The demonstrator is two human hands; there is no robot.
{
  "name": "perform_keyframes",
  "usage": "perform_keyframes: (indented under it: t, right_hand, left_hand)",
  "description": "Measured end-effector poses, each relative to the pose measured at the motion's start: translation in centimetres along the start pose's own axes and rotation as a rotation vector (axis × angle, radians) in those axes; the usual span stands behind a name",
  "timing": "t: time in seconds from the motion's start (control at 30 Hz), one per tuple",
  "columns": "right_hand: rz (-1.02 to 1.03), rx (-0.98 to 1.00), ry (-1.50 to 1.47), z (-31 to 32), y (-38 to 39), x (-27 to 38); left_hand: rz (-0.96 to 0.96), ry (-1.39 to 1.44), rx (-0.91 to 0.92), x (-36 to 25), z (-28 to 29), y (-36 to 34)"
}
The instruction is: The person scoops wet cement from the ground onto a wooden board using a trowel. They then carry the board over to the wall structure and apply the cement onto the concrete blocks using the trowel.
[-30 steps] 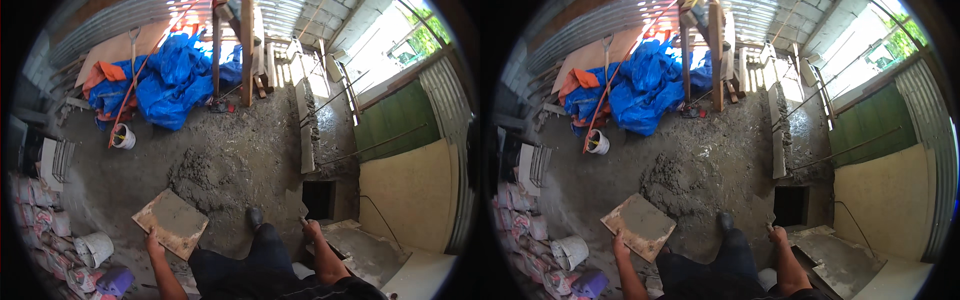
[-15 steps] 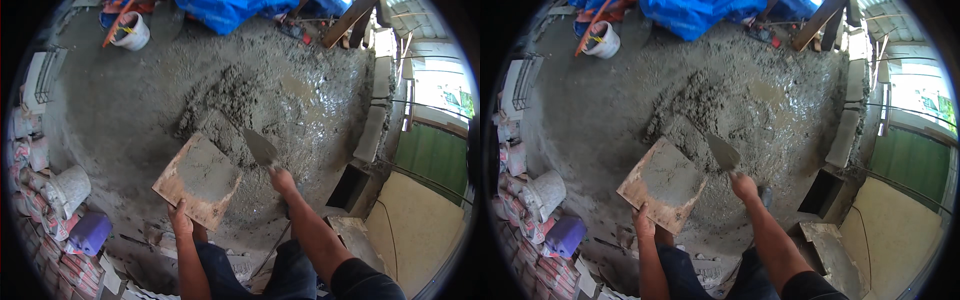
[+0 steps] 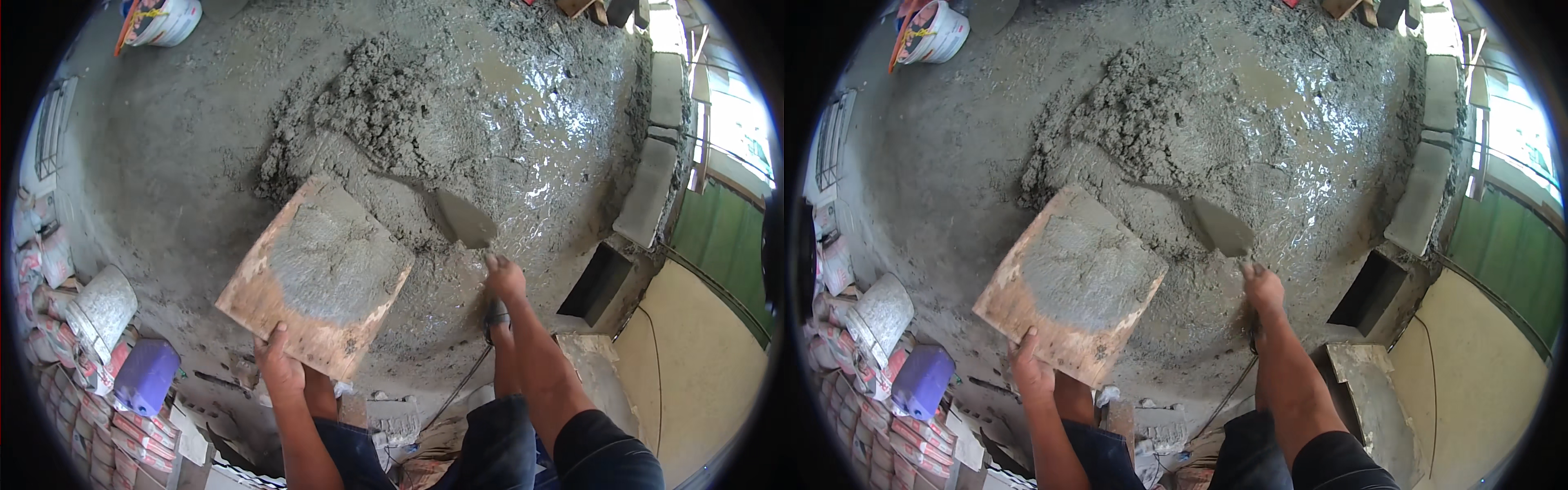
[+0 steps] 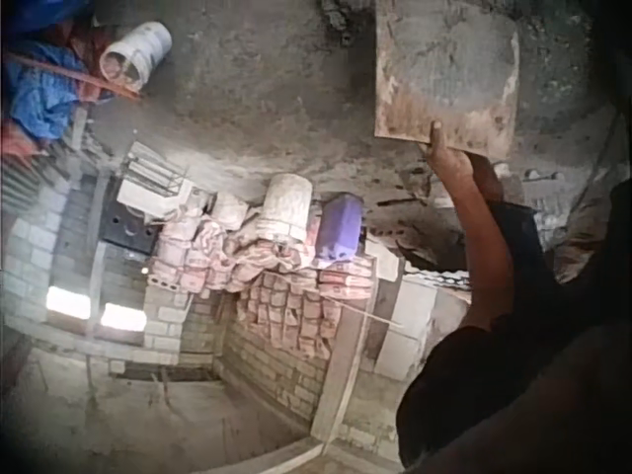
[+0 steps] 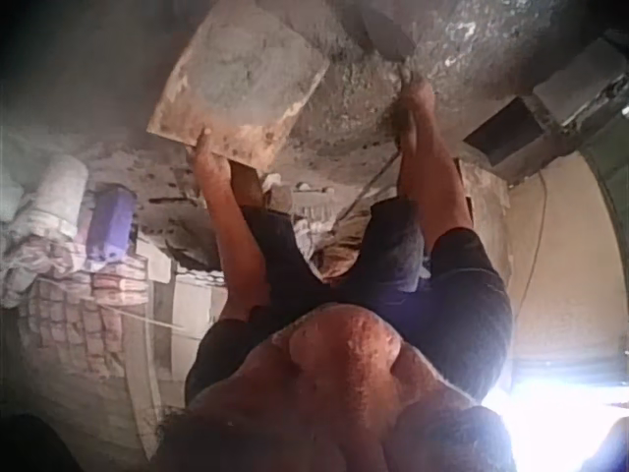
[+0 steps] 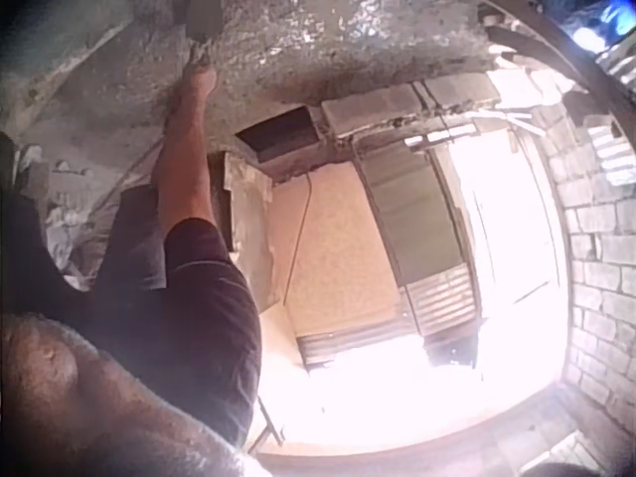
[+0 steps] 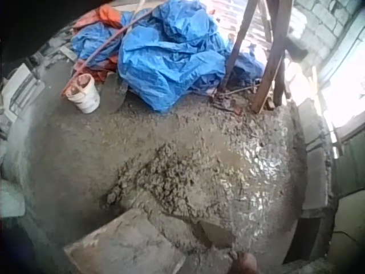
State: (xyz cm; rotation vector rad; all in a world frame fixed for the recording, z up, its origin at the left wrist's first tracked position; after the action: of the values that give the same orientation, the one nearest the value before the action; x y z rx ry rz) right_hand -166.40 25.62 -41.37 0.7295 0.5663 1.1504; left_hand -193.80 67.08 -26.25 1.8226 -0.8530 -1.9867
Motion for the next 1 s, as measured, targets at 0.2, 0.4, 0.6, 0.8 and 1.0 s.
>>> perform_keyframes:
  t: [0.2, 0.4, 0.6, 0.8, 1.0]
  right_hand:
    - [-0.234, -0.117, -0.242, -1.6, -4.5, -7.2]
    - [-0.034, -0.153, -0.455, -10.7, -1.4, 5.5]
    - [0.156, -0.044, -0.409, -7.5, -5.7, 15.0]
    - [0.460, -0.028, -0.382, -1.6, 3.2, 21.3]
    - [0.476, -0.140, -0.175, -3.8, 17.1, 21.6]
  left_hand:
    - [-0.016, 0.011, 0.029, 0.9, -1.9, -2.4]
    - [0.045, 0.011, -0.029, 2.9, 1.6, -5.4]
    - [0.098, 0.103, 0.006, 4.3, 1.2, -6.0]
    - [0.142, 0.143, -0.032, 5.2, 4.3, -6.9]
    - [0.154, 0.190, -0.054, 7.6, 6.9, -9.1]
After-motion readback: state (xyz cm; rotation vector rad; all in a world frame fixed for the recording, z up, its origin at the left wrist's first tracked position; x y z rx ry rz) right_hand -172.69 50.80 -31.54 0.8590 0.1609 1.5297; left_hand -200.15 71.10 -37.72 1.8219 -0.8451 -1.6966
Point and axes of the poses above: each hand's wrist, its own y-axis away from the middle knuckle, its own z-axis out of the back of the hand, x = y × z, the point moved 7 cm from there along -y, towards the middle knuckle, and after that the axes turned 11 degrees about -z, right-handed, at the moved point
